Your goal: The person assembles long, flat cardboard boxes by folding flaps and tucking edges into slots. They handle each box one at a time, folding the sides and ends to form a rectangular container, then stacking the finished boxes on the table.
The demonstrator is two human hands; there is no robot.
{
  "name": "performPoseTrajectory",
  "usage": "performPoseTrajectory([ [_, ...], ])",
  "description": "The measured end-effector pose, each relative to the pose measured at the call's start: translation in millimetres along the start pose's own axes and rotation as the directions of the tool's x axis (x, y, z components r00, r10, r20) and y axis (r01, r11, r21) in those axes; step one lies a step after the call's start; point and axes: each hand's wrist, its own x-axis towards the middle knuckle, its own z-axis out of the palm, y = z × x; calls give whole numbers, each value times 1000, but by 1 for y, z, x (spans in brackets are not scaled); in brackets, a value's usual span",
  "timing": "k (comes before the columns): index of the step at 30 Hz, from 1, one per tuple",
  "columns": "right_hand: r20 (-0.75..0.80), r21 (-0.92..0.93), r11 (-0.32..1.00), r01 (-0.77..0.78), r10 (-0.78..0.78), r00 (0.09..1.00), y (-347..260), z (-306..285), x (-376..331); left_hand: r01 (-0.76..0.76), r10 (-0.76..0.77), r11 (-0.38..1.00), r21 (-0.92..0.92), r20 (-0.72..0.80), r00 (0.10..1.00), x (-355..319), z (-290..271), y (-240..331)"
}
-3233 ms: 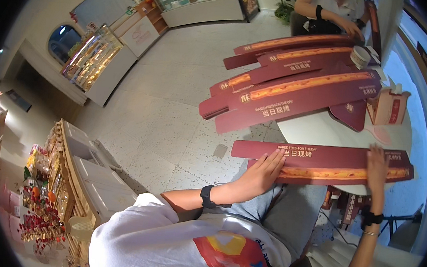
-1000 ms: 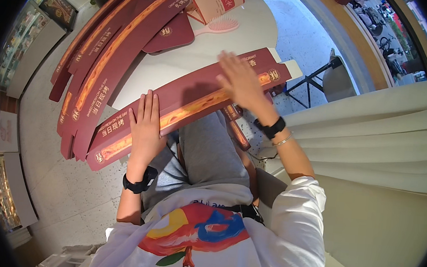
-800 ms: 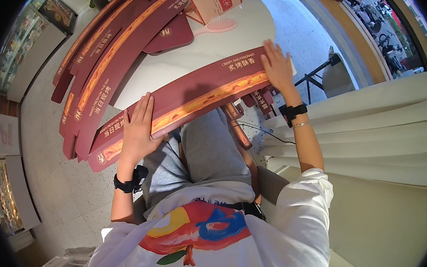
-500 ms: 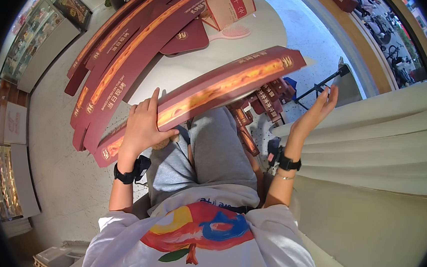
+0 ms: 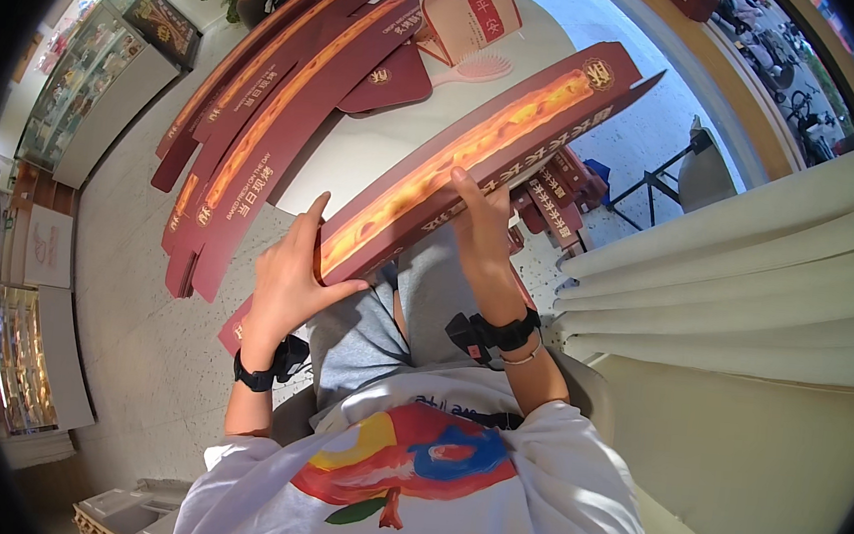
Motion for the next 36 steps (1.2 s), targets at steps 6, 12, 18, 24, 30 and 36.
performPoseTrajectory([
  [6, -120, -144, 934, 328, -346, 931, -44, -6, 14, 58, -59, 998, 17, 11, 998, -52, 1, -24],
  [12, 61, -195, 805, 561, -561, 826, -73, 27, 11, 64, -64, 995, -76, -3, 998, -89, 17, -34],
  [18, 530, -200, 757, 622, -450, 719, -21, 92, -36, -416, 340, 909, -28, -528, 778, -23, -44, 34],
  [24, 611, 353, 801, 484, -589, 529, -3, 114, -39, -441, 331, 897, -26, -620, 711, -24, -68, 44],
  [30, 780, 50, 630, 775, -509, 364, -1, 104, -40, -463, 306, 886, -35, -706, 639, -31, -51, 38],
  [36, 690, -22, 625, 780, -555, 465, 15, 91, -49, -469, 322, 880, -74, -633, 704, -36, -34, 34],
])
